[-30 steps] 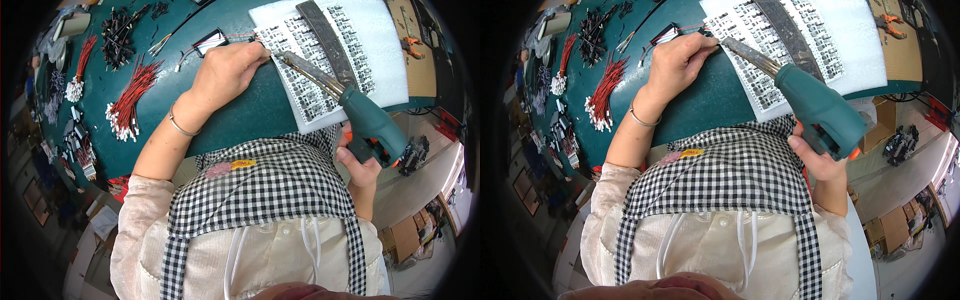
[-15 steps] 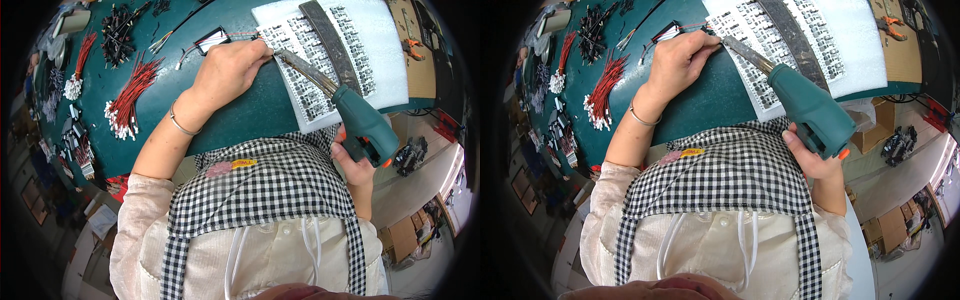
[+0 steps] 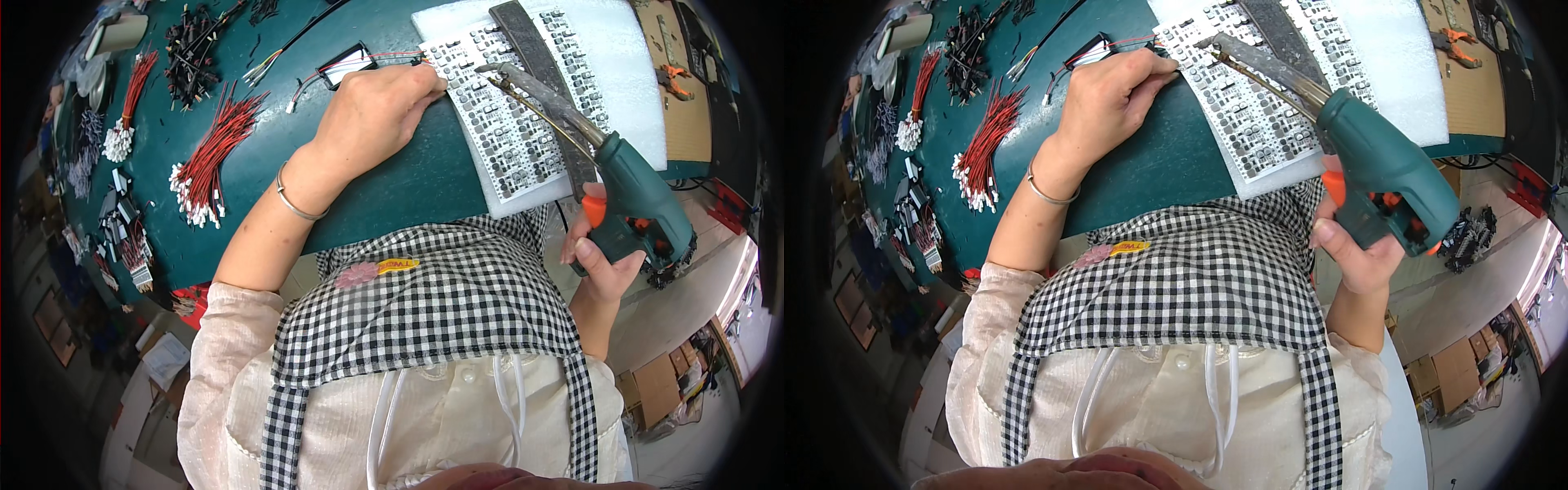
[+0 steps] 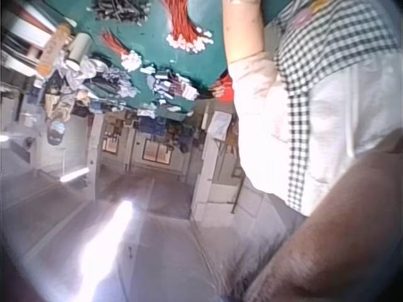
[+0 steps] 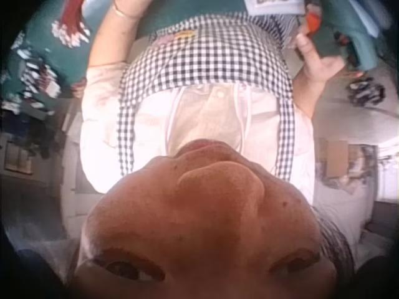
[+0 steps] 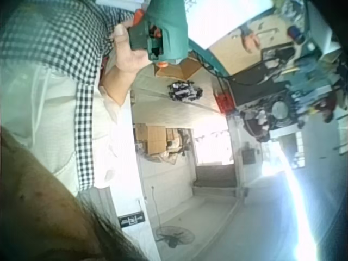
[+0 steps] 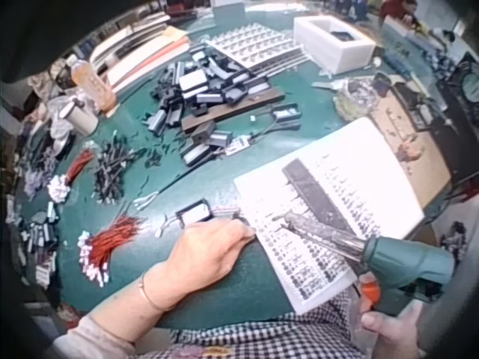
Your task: The person organizes small electronic components and wires on a workbench, then uses a soldering iron to attach wires to a circuit board. The person handles black rectangular components, red and black wires, and a white circuit board, performing precise soldering operations.
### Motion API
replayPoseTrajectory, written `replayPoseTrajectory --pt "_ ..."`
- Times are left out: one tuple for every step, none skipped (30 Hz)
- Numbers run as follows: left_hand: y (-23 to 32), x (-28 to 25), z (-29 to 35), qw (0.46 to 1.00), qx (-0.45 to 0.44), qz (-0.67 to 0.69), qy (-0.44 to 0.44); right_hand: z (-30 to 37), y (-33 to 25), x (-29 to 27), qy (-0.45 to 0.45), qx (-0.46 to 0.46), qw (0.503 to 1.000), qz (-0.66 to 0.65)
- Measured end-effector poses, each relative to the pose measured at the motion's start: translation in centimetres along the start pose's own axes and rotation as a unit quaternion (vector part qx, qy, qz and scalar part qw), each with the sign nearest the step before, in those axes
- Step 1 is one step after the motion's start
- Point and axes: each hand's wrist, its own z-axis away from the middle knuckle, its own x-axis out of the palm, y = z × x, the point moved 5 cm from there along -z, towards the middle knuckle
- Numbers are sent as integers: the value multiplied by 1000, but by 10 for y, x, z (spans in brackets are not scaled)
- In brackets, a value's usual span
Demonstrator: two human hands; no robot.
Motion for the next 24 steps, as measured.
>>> replayPoseTrajectory --pt "0 0 0 1000 -3 -2 -5 0 0 -1 0 -2 1000 -2" --pt "0 1 0 1000 -5 1 -5 0 1 -1 4 -2 1000 -10" --pt "0 1 0 1000 -6 2 -5 -1 0 0 9 -1 1000 -15" --pt "0 0 0 1000 -8 3 -5 -1 0 1 14 0 1000 -20" --pt "-1 1 1 1000 -13 -1 -9 -1 0 2 21 5 1000 -22" --pt "-1 2 2 1000 -15 -4 -12 -2 -1 2 21 1 1000 -23" --pt "-1 0 0 1000 -18 -8 -15 -3 -2 2 21 -1 1000 -23" --pt "2 -3 -1 999 -33 -28 -26 -4 -1 0 14 -10 1000 -23" --pt "8 -8 -3 997 -49 -48 -38 -5 -1 -2 12 -14 1000 -24" --pt "14 -12 -3 994 -65 -68 -49 -6 -1 -3 11 -18 999 -26" --pt "14 -16 1 994 -77 -79 -26 -6 -3 -5 13 -19 999 -27" --pt "15 -21 6 993 -64 -98 -21 -7 -4 -5 16 -19 999 -30" --pt "14 -27 11 992 -51 -117 -17 -7 -6 -6 19 -20 999 -31" --pt "13 -31 14 990 -38 -135 -13 -9 -10 -5 22 -22 999 -31" --pt "12 -32 17 991 -28 -128 6 -11 -11 -5 23 -22 999 -32" --pt "12 -31 20 989 -29 -145 12 -12 -12 -5 20 -23 999 -30" --pt "12 -28 23 986 -29 -162 18 -13 -12 -6 17 -24 999 -28" --pt "13 -27 25 983 -28 -178 25 -15 -13 -7 13 -26 999 -25" --pt "14 -25 26 981 -16 -193 26 -15 -13 -8 14 -29 999 -24" --pt "15 -25 27 978 -3 -207 28 -14 -13 -9 14 -31 999 -24" --pt "16 -24 27 975 10 -220 29 -13 -12 -11 15 -34 999 -23" --pt "16 -25 26 976 2 -217 28 -12 -11 -14 27 -42 999 -18" --pt "15 -26 26 977 -6 -214 26 -10 -9 -18 39 -50 998 -13" --pt "15 -29 24 976 -14 -215 27 -12 -9 -21 27 -53 998 -15"
